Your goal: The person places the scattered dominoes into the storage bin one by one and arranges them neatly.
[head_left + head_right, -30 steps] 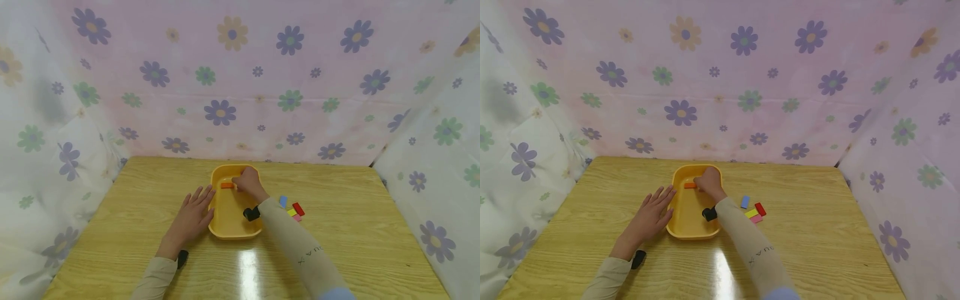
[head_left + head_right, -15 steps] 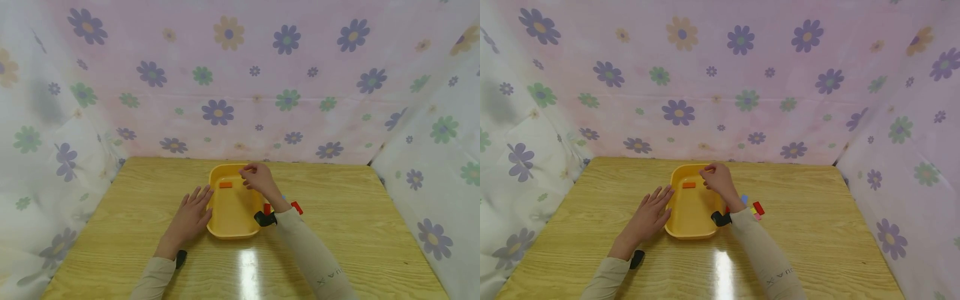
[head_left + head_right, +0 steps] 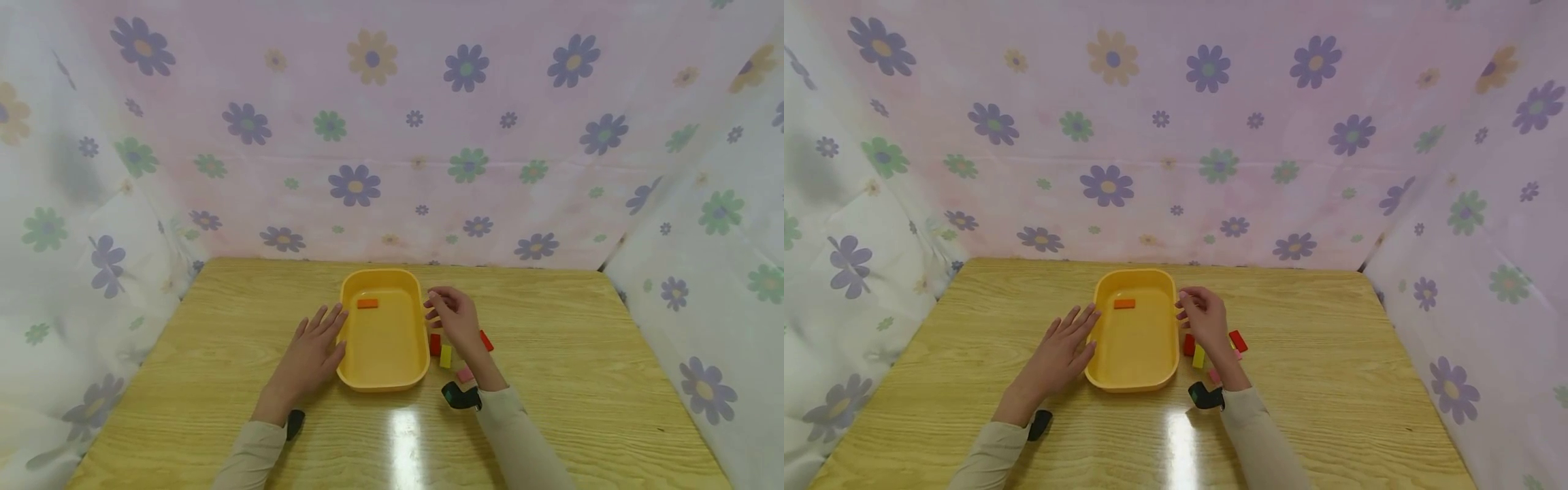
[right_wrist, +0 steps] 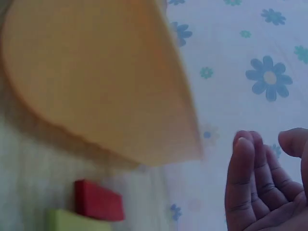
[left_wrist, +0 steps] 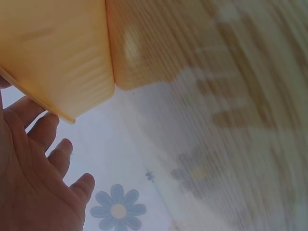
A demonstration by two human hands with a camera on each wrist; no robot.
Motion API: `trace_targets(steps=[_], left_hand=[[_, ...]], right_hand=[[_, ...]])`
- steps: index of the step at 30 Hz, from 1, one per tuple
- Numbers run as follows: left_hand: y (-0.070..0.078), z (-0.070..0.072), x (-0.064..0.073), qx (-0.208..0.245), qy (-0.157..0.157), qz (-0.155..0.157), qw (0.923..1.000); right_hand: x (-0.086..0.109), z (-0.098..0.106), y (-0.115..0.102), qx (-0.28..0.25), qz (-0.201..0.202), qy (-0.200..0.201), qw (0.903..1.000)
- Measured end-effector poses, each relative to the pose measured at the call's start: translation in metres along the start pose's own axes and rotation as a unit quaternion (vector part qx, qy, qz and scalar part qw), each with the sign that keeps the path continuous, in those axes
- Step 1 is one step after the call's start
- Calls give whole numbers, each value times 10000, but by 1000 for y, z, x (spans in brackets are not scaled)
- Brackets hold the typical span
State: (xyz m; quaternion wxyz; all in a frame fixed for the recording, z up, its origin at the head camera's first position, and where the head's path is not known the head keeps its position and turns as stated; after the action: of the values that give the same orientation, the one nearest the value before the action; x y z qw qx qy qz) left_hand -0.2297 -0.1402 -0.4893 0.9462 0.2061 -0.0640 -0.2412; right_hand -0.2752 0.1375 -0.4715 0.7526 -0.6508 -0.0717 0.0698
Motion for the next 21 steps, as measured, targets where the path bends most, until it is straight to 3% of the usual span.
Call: trace_targets(steps=[5, 11, 21], left_hand=[[0, 0, 0, 12, 10, 7, 10000], [0, 1, 1, 52, 8, 27, 10000], [0, -1, 0, 90, 6, -2, 10000]], right_hand=[[13, 15, 19, -417, 86, 497, 9979], [27, 34, 39, -718, -172, 831, 9938], [50, 71, 58, -242, -531, 1253, 9904]])
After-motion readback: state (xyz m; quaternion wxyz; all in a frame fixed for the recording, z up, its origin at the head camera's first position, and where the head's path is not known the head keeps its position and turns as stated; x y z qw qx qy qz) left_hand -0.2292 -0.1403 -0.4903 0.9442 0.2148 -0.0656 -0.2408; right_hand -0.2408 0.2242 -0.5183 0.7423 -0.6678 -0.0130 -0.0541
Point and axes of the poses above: each hand's wrist, its own x-axis away from the middle knuckle, its own z-axis out of the back of the hand, y = z × x, the point moved 6 cm from there along -x, towards the middle knuckle, and after that the axes turned 14 degrees about -y, right-handed, at the moved point
